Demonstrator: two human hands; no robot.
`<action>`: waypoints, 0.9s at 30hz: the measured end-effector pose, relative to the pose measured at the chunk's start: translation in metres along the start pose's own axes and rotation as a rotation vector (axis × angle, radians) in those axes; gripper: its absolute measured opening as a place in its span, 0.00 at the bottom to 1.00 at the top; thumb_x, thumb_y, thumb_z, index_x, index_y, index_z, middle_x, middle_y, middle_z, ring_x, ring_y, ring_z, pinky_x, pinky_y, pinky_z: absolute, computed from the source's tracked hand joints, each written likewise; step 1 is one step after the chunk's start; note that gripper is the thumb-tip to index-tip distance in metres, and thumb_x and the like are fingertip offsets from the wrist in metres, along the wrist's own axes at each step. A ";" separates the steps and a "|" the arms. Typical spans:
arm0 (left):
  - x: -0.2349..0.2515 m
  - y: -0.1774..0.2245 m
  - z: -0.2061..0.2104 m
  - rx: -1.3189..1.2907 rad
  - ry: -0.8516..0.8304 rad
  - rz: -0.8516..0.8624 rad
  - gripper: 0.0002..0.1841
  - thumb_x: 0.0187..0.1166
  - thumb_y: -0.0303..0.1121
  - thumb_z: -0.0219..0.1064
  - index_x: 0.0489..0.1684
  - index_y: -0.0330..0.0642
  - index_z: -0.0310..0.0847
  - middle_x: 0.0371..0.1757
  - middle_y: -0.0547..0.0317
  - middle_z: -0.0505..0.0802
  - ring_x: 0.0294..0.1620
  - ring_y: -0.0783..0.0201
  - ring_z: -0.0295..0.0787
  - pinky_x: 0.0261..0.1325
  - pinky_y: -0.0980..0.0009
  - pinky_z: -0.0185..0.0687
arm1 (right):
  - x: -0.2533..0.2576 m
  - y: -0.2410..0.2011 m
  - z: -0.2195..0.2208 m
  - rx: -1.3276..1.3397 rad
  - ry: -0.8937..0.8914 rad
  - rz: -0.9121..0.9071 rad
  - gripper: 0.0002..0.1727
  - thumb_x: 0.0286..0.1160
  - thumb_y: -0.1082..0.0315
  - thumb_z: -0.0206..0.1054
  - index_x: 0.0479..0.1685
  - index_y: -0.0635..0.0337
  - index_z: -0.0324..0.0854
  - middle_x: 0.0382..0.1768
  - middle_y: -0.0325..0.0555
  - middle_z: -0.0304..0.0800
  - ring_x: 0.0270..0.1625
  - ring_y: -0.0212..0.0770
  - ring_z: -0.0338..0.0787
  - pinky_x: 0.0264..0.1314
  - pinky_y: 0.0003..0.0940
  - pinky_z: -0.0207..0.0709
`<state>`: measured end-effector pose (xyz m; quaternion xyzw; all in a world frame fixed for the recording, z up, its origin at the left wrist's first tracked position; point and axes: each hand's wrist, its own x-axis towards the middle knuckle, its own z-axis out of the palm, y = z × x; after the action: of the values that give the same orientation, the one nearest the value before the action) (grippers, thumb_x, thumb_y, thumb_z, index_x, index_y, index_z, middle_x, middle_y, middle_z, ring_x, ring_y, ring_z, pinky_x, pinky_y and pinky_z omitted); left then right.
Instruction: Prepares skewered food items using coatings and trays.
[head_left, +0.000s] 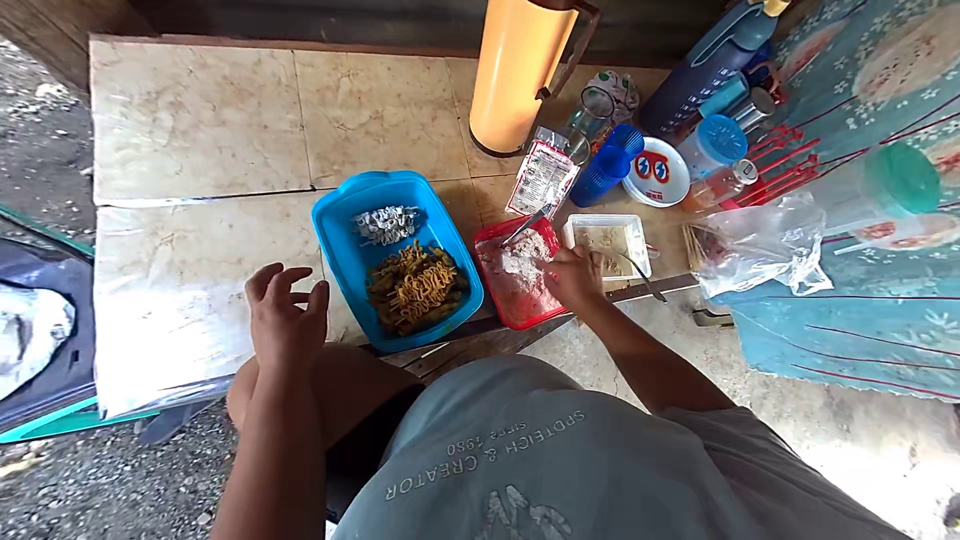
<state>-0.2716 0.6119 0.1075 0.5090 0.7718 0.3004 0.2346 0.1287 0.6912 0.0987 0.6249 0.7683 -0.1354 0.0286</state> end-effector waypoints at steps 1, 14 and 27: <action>0.000 0.000 -0.001 0.003 -0.009 -0.002 0.18 0.88 0.35 0.62 0.68 0.32 0.79 0.85 0.30 0.67 0.57 0.43 0.89 0.56 0.49 0.87 | -0.004 0.002 -0.008 0.031 0.087 -0.020 0.12 0.79 0.65 0.67 0.51 0.53 0.96 0.57 0.54 0.92 0.69 0.63 0.82 0.70 0.71 0.64; -0.001 0.000 0.000 0.027 -0.030 -0.023 0.17 0.88 0.35 0.63 0.67 0.34 0.80 0.85 0.33 0.67 0.56 0.45 0.89 0.54 0.51 0.87 | -0.009 0.029 0.036 -0.306 0.431 -0.339 0.03 0.69 0.72 0.73 0.30 0.58 0.91 0.40 0.49 0.92 0.54 0.55 0.90 0.65 0.63 0.72; 0.000 -0.001 0.001 0.025 -0.029 -0.020 0.17 0.88 0.35 0.63 0.67 0.34 0.80 0.85 0.34 0.67 0.55 0.47 0.89 0.54 0.52 0.86 | -0.012 0.031 0.032 -0.055 0.393 -0.204 0.09 0.76 0.67 0.69 0.36 0.60 0.93 0.44 0.53 0.95 0.55 0.60 0.91 0.63 0.67 0.72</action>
<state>-0.2715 0.6123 0.1062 0.5084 0.7771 0.2810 0.2424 0.1576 0.6781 0.0649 0.5573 0.8218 0.0076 -0.1185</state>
